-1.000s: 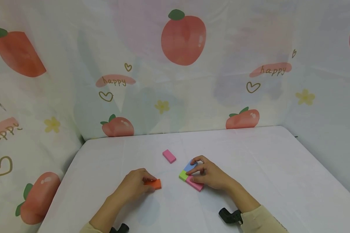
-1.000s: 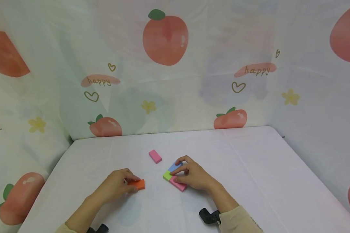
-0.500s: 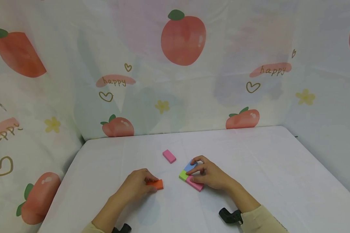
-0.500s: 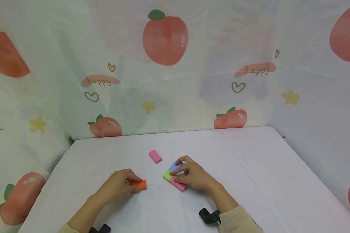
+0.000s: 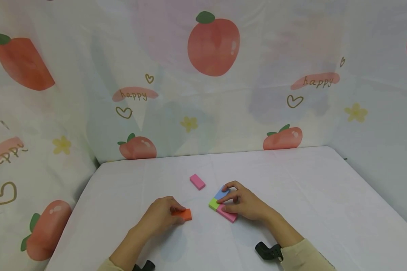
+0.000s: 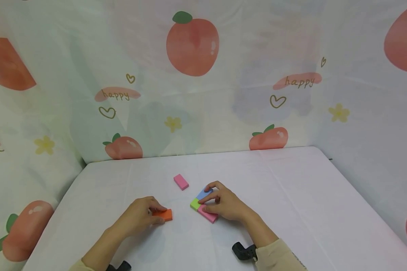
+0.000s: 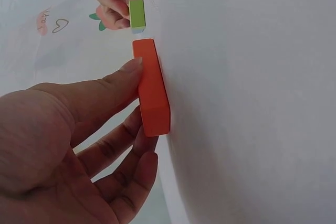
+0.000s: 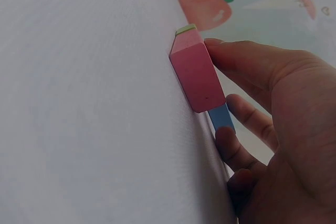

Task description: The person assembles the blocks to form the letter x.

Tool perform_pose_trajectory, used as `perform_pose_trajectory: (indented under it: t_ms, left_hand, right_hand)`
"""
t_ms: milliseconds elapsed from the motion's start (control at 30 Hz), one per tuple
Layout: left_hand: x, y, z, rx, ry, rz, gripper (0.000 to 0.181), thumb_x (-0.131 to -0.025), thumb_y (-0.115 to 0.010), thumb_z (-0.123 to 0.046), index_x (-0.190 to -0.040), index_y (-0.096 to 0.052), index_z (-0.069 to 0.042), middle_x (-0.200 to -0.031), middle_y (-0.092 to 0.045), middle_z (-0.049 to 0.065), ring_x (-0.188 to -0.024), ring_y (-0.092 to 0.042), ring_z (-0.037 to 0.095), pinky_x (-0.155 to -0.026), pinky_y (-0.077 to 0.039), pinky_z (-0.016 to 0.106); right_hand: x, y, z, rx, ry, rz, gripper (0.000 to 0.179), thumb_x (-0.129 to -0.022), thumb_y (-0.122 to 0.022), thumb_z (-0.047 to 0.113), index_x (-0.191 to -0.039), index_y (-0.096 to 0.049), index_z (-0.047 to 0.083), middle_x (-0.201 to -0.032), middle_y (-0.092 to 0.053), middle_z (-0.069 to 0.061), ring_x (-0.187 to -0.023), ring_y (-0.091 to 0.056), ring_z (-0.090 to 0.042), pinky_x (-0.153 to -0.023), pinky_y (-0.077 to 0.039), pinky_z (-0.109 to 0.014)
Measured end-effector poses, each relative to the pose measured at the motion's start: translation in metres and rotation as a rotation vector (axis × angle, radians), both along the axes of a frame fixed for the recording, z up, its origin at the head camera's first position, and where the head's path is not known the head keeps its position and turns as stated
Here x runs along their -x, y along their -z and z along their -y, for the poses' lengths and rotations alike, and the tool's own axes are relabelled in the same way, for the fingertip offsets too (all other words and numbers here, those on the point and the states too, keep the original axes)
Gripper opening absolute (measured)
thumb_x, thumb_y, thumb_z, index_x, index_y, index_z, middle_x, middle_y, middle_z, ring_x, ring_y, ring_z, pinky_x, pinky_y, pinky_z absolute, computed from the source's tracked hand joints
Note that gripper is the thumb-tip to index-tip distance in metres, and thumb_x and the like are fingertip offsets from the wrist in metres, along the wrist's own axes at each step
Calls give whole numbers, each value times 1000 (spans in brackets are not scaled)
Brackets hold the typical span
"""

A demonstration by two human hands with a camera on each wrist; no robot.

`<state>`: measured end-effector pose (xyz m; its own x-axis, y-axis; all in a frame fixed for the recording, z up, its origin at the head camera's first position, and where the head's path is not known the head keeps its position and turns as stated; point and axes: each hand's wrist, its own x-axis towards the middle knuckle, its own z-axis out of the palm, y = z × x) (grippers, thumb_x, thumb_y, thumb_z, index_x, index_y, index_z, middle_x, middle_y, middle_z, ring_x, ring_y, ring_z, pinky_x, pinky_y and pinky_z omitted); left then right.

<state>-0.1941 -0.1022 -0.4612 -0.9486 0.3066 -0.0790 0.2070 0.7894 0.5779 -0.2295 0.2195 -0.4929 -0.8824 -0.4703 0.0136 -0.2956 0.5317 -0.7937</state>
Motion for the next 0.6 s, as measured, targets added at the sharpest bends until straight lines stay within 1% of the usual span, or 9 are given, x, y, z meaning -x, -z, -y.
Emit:
perform_pose_trajectory:
  t_ms: [133, 267, 600]
  left_hand:
    - [0, 0, -3, -1, -1, 13, 28, -81, -89, -21, -108, -82, -23, -99, -69, -12, -96, -61, 12, -86, -51, 36]
    - [0, -1, -6, 3, 4, 23, 29, -81, -89, -23, -109, -82, -24, -98, -68, -12, -94, -59, 12, -84, -51, 34]
    - [0, 1, -10, -1, 6, 19, 29, -81, -89, -23, -109, -82, -22, -95, -67, -10, -89, -57, 13, -78, -47, 30]
  right_hand:
    - [-1, -1, 0, 9, 1, 7, 16, -92, -79, 32, -107, -81, 33, -138, -51, 4, -108, -52, -19, -90, -44, -34]
    - [-1, -1, 0, 14, 4, 12, 15, -92, -79, 30, -107, -81, 33, -138, -51, 4, -109, -52, -19, -91, -44, -33]
    - [0, 0, 0, 8, 4, 15, 16, -92, -79, 31, -107, -81, 33, -138, -51, 4, -109, -52, -19, -90, -44, -33]
